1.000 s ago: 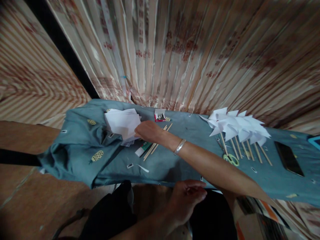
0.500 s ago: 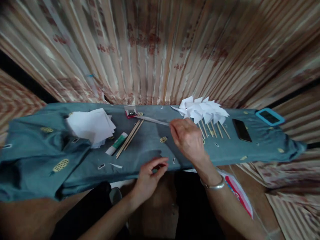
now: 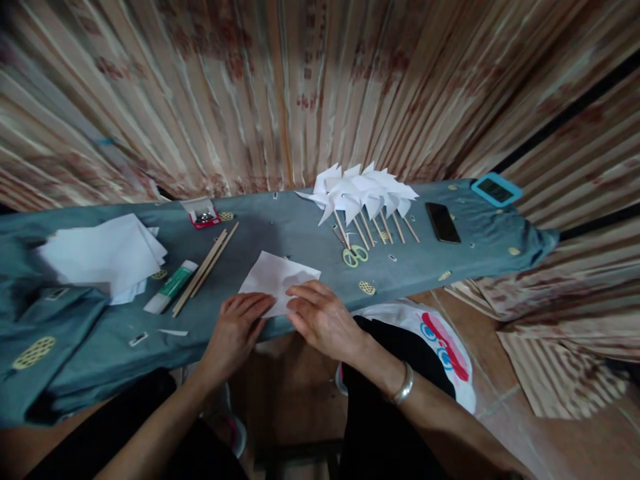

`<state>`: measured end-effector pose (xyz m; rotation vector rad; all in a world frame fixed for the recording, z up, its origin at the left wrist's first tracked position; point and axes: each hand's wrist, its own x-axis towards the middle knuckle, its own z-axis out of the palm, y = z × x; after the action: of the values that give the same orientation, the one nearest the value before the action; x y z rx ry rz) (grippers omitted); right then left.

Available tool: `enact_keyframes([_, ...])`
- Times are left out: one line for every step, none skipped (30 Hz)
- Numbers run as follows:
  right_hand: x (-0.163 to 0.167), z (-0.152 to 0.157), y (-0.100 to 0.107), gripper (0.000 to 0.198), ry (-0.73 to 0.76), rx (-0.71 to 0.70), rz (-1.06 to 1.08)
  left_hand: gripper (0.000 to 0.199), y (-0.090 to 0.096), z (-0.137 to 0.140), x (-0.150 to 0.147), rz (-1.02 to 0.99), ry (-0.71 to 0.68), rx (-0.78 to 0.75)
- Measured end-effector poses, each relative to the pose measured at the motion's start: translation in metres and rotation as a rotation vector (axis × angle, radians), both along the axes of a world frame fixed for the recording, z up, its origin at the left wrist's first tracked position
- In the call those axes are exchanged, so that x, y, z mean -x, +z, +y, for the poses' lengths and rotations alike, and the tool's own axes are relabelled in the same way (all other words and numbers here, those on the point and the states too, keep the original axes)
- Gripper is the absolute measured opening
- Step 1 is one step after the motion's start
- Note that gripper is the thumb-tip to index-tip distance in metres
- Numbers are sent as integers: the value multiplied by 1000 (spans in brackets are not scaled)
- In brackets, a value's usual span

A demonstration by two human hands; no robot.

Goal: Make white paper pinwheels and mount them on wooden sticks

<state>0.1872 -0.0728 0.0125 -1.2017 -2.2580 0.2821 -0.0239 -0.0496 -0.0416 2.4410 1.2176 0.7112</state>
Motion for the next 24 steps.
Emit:
enact_keyframes([-4, 6, -1, 13, 1, 39, 59, 29, -1, 3, 0, -19, 3, 11])
enact_keyframes([-7, 14, -3, 13, -13, 88, 118, 30, -2, 5, 1, -48, 12, 21])
enact_keyframes([-9, 23, -6, 13, -26, 139, 173, 30, -2, 8, 1, -81, 31, 35])
enact_keyframes([-11, 32, -10, 12, -50, 201, 220, 31, -3, 11, 1, -115, 57, 53])
enact_keyframes([-11, 42, -15, 13, -88, 262, 279, 33, -3, 13, 2, -146, 90, 77])
enact_keyframes([-11, 51, -21, 14, -139, 317, 345, 34, -3, 15, 2, -175, 126, 104])
enact_keyframes([-9, 60, -28, 15, -195, 370, 404, 36, -3, 17, 3, -202, 163, 132])
enact_keyframes([-7, 69, -35, 17, -225, 431, 434, 40, -3, 18, 3, -226, 193, 153])
enact_keyframes([-5, 76, -42, 18, -247, 468, 455, 43, -2, 19, 4, -244, 218, 152])
enact_keyframes([-2, 82, -47, 18, -264, 493, 474, 47, 0, 19, 5, -248, 230, 122])
enact_keyframes([0, 87, -52, 18, -282, 500, 483, 49, 1, 19, 5, -232, 226, 61])
enact_keyframes([3, 90, -55, 17, -286, 488, 473, 48, 2, 17, 4, -194, 206, -19])
enact_keyframes([4, 93, -57, 15, -286, 469, 451, 47, 3, 14, 4, -136, 168, -107])
enact_keyframes([6, 95, -57, 13, -282, 443, 418, 44, 4, 11, 2, -64, 121, -190])
enact_keyframes([8, 96, -56, 12, -277, 417, 378, 43, 4, 7, 0, 12, 68, -239])
enact_keyframes([9, 97, -55, 12, -274, 392, 339, 42, 3, 3, -3, 80, 17, -267])
enact_keyframes([11, 98, -54, 11, -271, 368, 304, 41, 1, -1, -6, 138, -15, -281])
enact_keyframes([12, 99, -53, 12, -267, 344, 273, 41, -1, -5, -8, 183, -30, -282])
enact_keyframes([14, 100, -53, 12, -257, 321, 247, 42, -3, -7, -11, 222, -37, -271])
enact_keyframes([16, 101, -54, 12, -245, 297, 224, 45, -6, -9, -12, 253, -36, -257])
enact_keyframes([18, 102, -56, 12, -234, 273, 206, 48, -8, -11, -13, 277, -33, -240])
enact_keyframes([20, 103, -58, 12, -225, 251, 192, 50, -10, -11, -13, 294, -32, -225])
enact_keyframes([21, 104, -60, 11, -223, 232, 184, 52, -12, -11, -13, 307, -32, -213])
enact_keyframes([23, 104, -63, 11, -225, 216, 182, 53, -13, -11, -12, 315, -32, -204])
